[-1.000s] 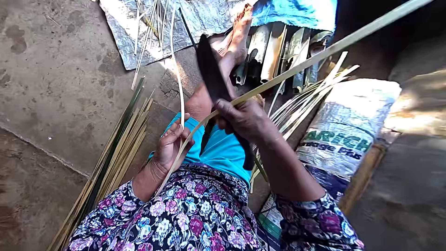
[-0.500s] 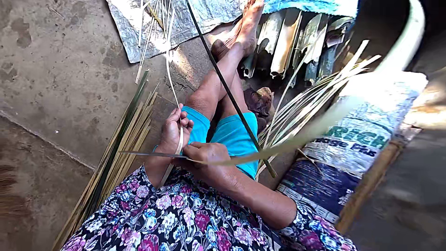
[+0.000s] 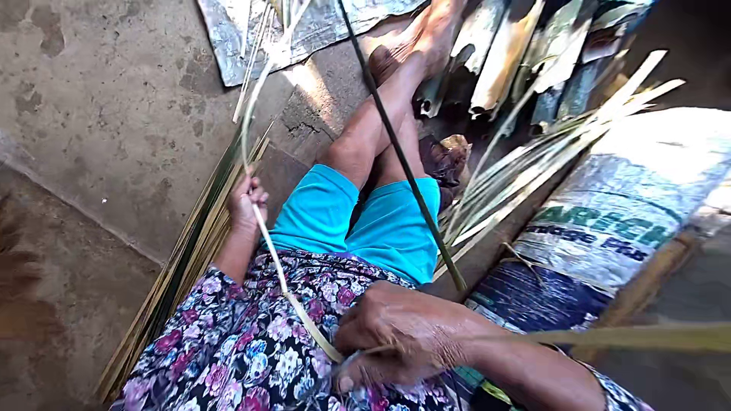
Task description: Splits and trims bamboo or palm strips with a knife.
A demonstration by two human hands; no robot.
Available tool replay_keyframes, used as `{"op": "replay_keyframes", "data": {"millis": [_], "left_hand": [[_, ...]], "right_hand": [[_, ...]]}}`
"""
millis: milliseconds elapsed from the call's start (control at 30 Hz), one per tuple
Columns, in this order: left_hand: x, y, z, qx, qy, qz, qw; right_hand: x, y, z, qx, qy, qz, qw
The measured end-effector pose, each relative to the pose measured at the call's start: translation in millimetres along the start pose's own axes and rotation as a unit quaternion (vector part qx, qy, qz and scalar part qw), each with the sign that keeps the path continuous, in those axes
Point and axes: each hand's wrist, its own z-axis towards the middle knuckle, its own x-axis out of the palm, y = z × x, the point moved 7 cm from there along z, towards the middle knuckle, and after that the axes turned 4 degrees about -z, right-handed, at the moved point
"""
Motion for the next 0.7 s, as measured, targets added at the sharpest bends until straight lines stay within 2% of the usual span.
{"op": "replay_keyframes", "data": {"millis": [133,200,233,300,400,467,600,700], "left_hand": [[13.3,-9.7,-1.4,0.003,0.035,-0.005,0.999],[37.2,-14.1,-21.2,-0.033,0.110,-0.027,0.993],[53.9,-16.4,-39.9,-0.061,0.184,-0.041,0.980],[82.3,-19.6,-89.6,-0.128,0.344,-0.069,0.928],[95.3,-11.9,-152.1,-0.233,0.543,-0.061,0.804],[87.6,-7.6,-162.5,-0.253,0.572,-0.027,0.780],[81.2,3.0,-156.4,-0.246,0.553,0.045,0.794],[82.1,2.0,-167.6,-0.249,0.587,0.135,0.758]], "right_hand": [[-22.8,1.6,-11.0,0.043,-0.037,-0.016,0.998],[-29.4,14.3,-17.6,0.064,-0.073,-0.044,0.994],[-31.2,20.8,-19.8,0.071,-0.095,-0.063,0.991],[-30.7,30.1,-21.3,0.087,-0.126,-0.081,0.985],[-28.5,32.0,-21.4,0.116,-0.128,-0.055,0.983],[-27.3,29.8,-21.5,0.131,-0.114,-0.047,0.984],[-35.0,33.2,-20.0,0.119,-0.169,-0.049,0.977],[-38.2,33.3,-20.8,0.129,-0.192,-0.056,0.971]]}}
